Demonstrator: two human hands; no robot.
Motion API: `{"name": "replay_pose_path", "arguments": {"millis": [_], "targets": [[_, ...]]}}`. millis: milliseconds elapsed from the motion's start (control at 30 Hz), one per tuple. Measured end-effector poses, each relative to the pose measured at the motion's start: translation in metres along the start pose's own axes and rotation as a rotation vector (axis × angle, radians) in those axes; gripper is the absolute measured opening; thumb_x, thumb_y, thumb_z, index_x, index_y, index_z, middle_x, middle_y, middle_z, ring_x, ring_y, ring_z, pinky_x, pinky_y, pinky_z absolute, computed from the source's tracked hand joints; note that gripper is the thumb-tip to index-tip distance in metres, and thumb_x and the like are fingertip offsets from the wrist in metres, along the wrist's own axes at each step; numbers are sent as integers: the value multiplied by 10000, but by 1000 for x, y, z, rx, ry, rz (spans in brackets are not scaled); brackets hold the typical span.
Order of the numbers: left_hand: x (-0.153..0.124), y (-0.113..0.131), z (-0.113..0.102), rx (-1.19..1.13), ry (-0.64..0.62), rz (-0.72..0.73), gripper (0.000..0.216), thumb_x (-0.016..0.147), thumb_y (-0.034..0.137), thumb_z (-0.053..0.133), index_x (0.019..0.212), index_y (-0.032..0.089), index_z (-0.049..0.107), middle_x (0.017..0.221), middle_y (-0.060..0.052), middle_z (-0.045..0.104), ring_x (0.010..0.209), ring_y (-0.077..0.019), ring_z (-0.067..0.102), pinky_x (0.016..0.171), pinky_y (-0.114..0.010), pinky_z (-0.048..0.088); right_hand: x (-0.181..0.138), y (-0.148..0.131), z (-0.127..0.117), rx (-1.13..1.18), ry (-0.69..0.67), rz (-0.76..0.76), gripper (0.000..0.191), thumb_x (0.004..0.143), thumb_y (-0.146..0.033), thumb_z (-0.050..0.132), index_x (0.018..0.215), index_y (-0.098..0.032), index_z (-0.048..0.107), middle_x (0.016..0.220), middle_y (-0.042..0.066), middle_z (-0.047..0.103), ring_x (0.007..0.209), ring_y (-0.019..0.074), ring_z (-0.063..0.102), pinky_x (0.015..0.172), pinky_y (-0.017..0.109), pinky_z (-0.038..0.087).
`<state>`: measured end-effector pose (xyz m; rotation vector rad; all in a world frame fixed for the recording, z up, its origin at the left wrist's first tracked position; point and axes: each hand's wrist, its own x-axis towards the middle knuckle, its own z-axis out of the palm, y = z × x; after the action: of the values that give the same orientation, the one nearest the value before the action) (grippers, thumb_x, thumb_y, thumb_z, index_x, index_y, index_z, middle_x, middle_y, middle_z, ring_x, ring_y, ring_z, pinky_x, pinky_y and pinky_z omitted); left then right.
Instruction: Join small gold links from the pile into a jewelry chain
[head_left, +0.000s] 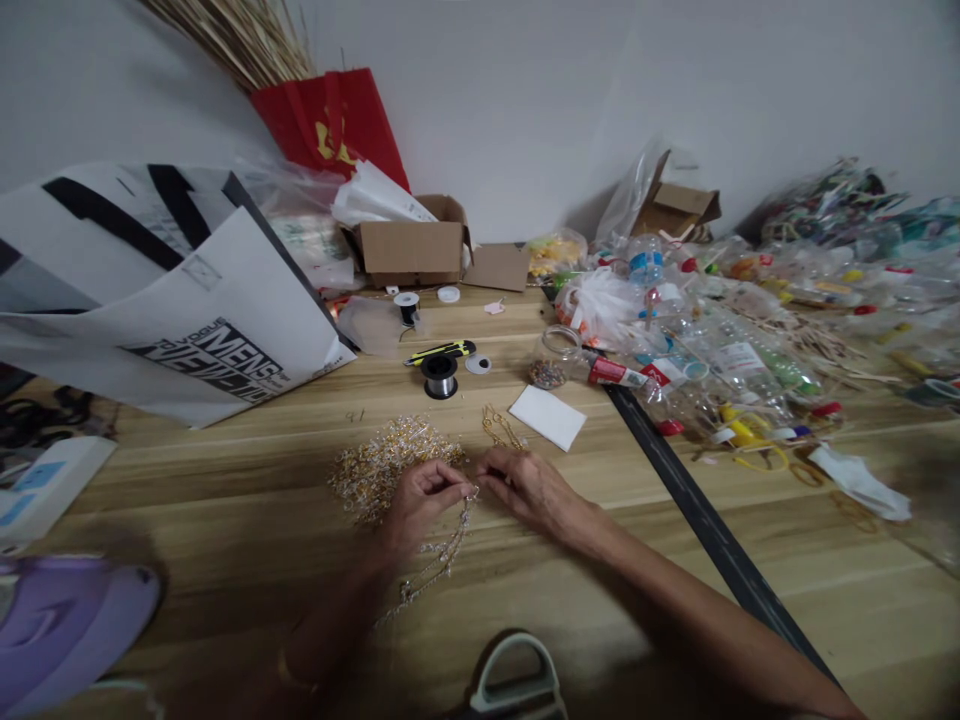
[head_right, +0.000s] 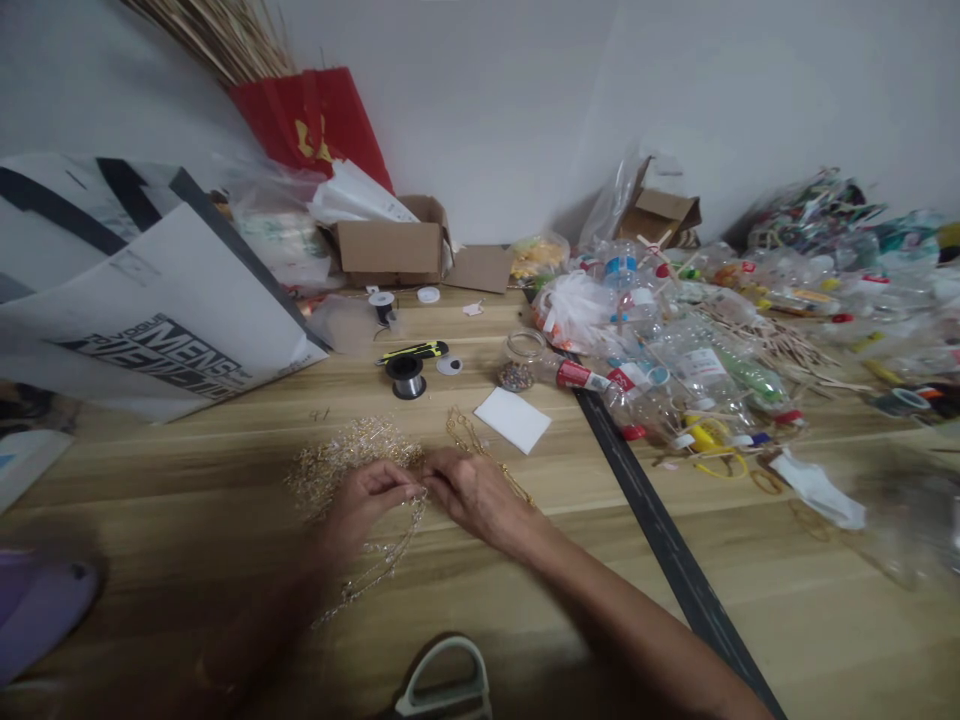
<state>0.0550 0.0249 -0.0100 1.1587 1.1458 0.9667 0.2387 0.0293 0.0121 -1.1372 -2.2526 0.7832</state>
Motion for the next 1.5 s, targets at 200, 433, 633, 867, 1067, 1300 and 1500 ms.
{"name": "replay_pose_path", "arguments": {"millis": [200, 433, 633, 867, 1067, 1300, 1500], "targets": [[1, -2, -2, -57, -13, -30, 164, 610, 243, 732, 637, 146, 603, 663, -25, 709, 664, -159, 653, 660, -263, 486, 2, 2, -2, 147, 58, 48, 91, 864, -231, 528, 823, -169, 581, 759, 21, 590, 665, 127, 513, 593, 233, 370], [1, 0, -2, -29, -3, -7, 189, 655, 296, 702, 647, 159, 573, 637, -8, 687, 639, -154, 635, 623, -258, 475, 6, 6, 3, 432, 53, 133, 157, 804, -299, 617, 743, -158, 583, 750, 27, 604, 701, 137, 535, 600, 239, 391], [2, -2, -2, -22, -11, 21, 202, 662, 313, 686, 635, 163, 555, 576, 14, 627, 549, -115, 558, 569, -232, 437, 7, 3, 5, 681, 15, 148, 224, 783, -345, 635, 703, -159, 538, 810, 43, 637, 746, 148, 573, 653, 257, 427], [1, 0, 0, -44, -8, 20, 229, 657, 339, 688, 651, 156, 551, 607, 3, 627, 563, -112, 547, 564, -227, 425, 8, 0, 6, 843, 20, 154, 307, 763, -401, 660, 675, -164, 485, 795, 50, 642, 713, 138, 592, 624, 255, 440], [-1, 3, 0, -68, -55, 5, 237, 650, 346, 696, 632, 155, 557, 597, 7, 604, 567, -112, 543, 556, -225, 427, 11, 2, 6, 948, -14, 229, 326, 733, -423, 688, 684, -159, 502, 716, 38, 666, 628, 129, 614, 504, 221, 450], [-2, 1, -1, -61, -99, -35, 227, 635, 319, 700, 628, 154, 545, 586, 12, 591, 550, -107, 534, 558, -227, 421, 13, 5, 6, 999, -57, 309, 350, 673, -426, 736, 678, -143, 530, 630, 16, 659, 585, 120, 628, 513, 216, 487], [-1, 1, -1, 32, -95, -21, 204, 613, 266, 709, 611, 150, 541, 582, 9, 593, 561, -109, 534, 565, -224, 391, 12, 7, 5, 972, -77, 319, 342, 689, -421, 726, 693, -138, 535, 636, 20, 655, 587, 117, 625, 531, 220, 483]]}}
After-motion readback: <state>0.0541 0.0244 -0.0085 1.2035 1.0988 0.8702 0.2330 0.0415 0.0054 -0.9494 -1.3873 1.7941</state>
